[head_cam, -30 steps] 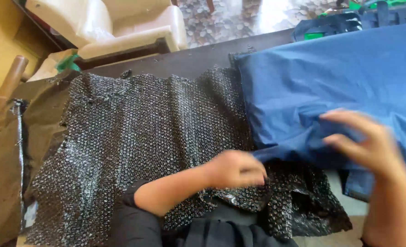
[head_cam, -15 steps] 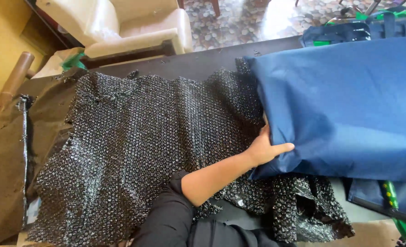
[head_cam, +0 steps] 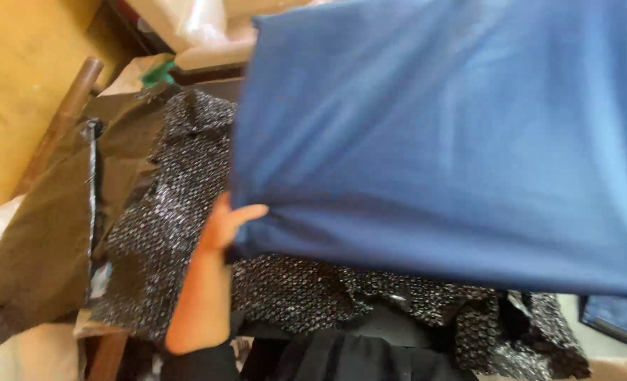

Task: Wrapping a blue bag in black bubble wrap and sealing it with tape using a dispenser.

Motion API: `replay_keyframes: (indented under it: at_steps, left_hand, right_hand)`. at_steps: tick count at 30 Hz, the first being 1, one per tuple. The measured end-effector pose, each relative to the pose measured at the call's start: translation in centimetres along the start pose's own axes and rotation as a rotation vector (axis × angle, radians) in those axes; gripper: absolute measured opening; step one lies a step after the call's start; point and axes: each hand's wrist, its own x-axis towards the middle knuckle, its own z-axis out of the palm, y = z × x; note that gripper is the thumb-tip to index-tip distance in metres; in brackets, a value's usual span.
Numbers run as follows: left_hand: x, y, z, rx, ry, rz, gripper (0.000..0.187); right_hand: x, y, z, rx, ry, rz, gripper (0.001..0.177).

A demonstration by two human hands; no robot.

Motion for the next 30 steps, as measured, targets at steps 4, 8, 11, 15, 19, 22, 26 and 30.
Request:
replay_keyframes:
  at_steps: [4, 8, 11, 15, 19, 22, 26, 30]
  left_hand:
    - [-2.9, -2.9, -9.4, -0.517, 0.382, -0.078, 0.063]
    - [-2.0, -9.0, -13.5, -0.416, 0.451, -0.328, 0.050]
    - [-2.1, -9.9, -14.7, -0.346, 0.263, -0.040, 0.073]
    - [-3.7, -7.0, -12.2, -0.392, 0.337, -0.130, 0.079]
    - [-3.7, -7.5, -10.9, -0.431, 0.563, -0.252, 0.069]
    - [-4.2, -7.5, -10.0, -0.418, 0.588, -0.257, 0.071]
    - [-3.2, -9.5, -10.7, -0.446, 0.565, -0.284, 0.077]
    - [-0.9, -14.4, -14.2, -0.422, 0.473, -0.169, 0.077]
  right_hand:
    - [-1.4, -2.9, 5.2, 0.061, -0.001, 0.045, 0.048]
    - [-2.5, -4.2, 9.7, -0.150, -0.230, 0.067, 0.015]
    - [-1.0, -2.6, 9.7, -0.266, -0.463, 0.175, 0.019]
    - [1.9, 9.1, 5.5, -0.162, -0.215, 0.345, 0.021]
    - [4.6, 19.5, 2.0, -0.251, -0.013, 0.256, 0.035]
    - [8.2, 6.4, 4.6, -0.536, -0.389, 0.626, 0.060]
    - [7.9, 8.6, 8.2, -0.638, -0.490, 0.459, 0.053]
    - [8.3, 3.4, 10.7, -0.126, -0.535, 0.732, 0.039]
